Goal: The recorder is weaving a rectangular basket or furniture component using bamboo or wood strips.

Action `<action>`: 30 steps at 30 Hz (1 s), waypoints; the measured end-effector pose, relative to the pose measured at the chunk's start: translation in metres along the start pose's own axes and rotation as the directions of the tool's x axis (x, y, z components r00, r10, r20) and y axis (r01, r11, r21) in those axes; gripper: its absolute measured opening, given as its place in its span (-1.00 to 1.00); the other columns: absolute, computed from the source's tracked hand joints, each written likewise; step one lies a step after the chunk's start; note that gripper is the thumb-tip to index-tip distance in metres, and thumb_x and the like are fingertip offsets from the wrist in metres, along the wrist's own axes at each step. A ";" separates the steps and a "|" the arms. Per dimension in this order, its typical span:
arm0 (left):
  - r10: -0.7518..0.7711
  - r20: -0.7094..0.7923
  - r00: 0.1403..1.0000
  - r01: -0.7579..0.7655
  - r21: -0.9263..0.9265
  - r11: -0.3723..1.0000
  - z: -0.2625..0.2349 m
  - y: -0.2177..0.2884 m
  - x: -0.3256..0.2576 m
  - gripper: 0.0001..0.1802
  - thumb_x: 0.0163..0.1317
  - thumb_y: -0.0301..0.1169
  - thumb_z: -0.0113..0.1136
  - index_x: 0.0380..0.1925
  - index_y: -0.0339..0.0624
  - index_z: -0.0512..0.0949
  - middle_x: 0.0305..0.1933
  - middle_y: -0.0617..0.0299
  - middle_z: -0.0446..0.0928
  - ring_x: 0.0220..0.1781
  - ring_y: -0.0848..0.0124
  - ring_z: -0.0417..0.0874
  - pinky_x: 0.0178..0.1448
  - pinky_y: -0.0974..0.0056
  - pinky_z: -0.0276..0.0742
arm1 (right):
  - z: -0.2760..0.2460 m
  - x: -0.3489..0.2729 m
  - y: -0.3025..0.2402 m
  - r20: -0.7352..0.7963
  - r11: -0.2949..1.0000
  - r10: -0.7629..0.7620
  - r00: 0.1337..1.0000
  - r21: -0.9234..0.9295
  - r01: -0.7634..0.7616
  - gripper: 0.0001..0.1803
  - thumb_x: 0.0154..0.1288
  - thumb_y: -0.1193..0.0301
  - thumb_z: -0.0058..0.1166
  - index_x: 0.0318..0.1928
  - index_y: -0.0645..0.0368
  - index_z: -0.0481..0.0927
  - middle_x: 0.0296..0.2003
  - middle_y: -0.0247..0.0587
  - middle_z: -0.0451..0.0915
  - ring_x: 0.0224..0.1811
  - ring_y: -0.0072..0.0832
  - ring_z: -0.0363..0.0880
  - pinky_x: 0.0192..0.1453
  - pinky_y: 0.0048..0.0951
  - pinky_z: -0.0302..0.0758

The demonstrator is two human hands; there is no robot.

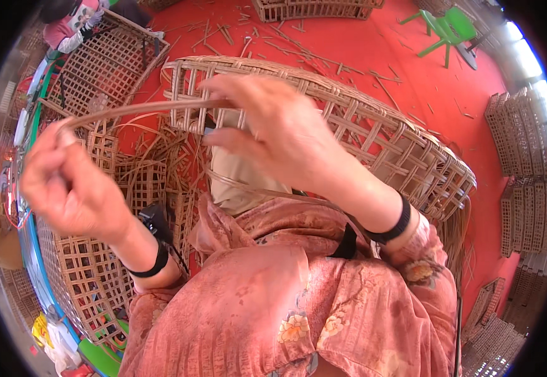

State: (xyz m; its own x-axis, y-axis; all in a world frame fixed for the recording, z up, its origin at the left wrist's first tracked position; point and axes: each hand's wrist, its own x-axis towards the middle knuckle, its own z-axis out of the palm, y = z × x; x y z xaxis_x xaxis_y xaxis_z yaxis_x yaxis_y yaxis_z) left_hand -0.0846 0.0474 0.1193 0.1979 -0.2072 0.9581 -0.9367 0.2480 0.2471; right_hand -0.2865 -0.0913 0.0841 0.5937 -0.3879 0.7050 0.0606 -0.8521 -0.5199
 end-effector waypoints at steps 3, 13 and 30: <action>-0.001 -0.093 0.996 0.010 0.089 0.996 -0.018 -0.005 0.004 -0.79 0.29 -0.77 0.16 -0.18 -0.31 0.41 -0.14 -0.17 0.64 -0.23 0.33 0.67 -0.18 0.33 0.63 | 0.005 0.008 -0.029 0.138 0.968 0.047 0.989 0.239 -0.079 -0.76 0.24 0.35 0.29 -0.19 0.22 0.58 -0.43 -0.06 0.65 -0.41 -0.10 0.68 -0.28 -0.11 0.58; -0.219 0.643 0.734 0.403 -0.153 0.902 0.118 0.027 -0.085 -0.80 0.30 -0.60 0.20 -0.12 -0.12 0.66 -0.24 0.28 0.64 -0.26 0.44 0.69 -0.20 0.32 0.57 | -0.073 -0.075 -0.043 0.221 0.690 0.684 0.696 0.114 -0.714 -0.90 0.35 0.49 0.24 -0.25 0.29 0.64 -0.56 -0.13 0.58 -0.59 -0.48 0.60 -0.51 -0.44 0.49; -0.115 0.655 0.747 0.185 -0.039 0.982 0.138 0.036 -0.108 -0.82 0.18 -0.58 0.31 -0.22 -0.12 0.66 -0.21 0.19 0.53 -0.37 0.20 0.67 -0.30 0.17 0.59 | -0.061 -0.090 -0.022 0.119 0.665 0.740 0.662 0.010 -0.746 -0.86 0.40 0.49 0.18 -0.15 0.33 0.65 -0.61 -0.23 0.51 -0.63 -0.62 0.48 -0.49 -0.50 0.42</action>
State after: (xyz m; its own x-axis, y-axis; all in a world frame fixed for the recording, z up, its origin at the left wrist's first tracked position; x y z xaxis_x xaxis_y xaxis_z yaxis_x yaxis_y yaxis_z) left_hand -0.1798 -0.0518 0.0045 0.0665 -0.8030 0.5923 -0.8720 0.2418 0.4256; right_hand -0.3899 -0.0588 0.0618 0.5331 -0.8457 0.0243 -0.3945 -0.2739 -0.8771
